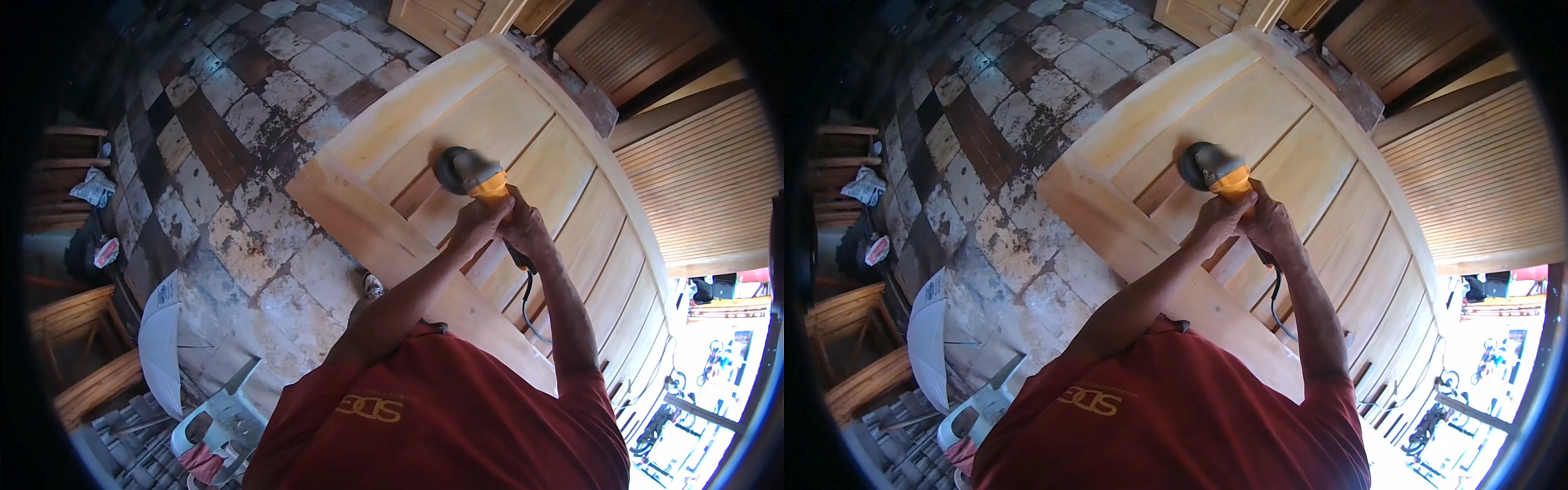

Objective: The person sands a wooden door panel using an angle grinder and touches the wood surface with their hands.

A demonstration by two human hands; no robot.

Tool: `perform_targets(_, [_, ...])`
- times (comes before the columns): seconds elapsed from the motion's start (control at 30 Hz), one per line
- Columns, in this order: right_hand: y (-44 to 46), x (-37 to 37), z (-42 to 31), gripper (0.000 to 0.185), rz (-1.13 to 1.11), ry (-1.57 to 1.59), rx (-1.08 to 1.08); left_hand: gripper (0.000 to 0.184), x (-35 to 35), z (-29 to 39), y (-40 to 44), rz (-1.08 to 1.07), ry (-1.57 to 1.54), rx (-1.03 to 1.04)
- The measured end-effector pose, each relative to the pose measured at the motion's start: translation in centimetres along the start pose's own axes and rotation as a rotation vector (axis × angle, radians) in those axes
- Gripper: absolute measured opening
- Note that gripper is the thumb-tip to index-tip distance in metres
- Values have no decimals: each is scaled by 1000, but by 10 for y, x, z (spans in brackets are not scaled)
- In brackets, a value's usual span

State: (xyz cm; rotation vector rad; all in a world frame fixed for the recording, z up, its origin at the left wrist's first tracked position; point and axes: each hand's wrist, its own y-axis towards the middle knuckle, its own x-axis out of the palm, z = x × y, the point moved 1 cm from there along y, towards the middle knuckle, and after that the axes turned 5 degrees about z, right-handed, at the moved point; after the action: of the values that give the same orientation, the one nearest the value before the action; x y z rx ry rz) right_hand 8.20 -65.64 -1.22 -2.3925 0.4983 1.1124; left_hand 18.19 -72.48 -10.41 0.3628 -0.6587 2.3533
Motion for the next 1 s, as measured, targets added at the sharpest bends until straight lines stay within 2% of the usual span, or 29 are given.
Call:
perform_targets(0.17, [-1,11,7,91,-1,15,-34,65,-7,-9,-7,55,-9,81])
perform_targets(0.27, [0,14,-3,93,-10,-12,-23,65,-9,12,-22,4,-157,24])
perform_targets(0.5, [-13,12,-18,92,-33,-28,-53,66,-17,9,-29,19,-14,32])
perform_targets(1.0, [-27,27,-15,93,-45,-64,-138,59,-31,-9,-50,63,9,57])
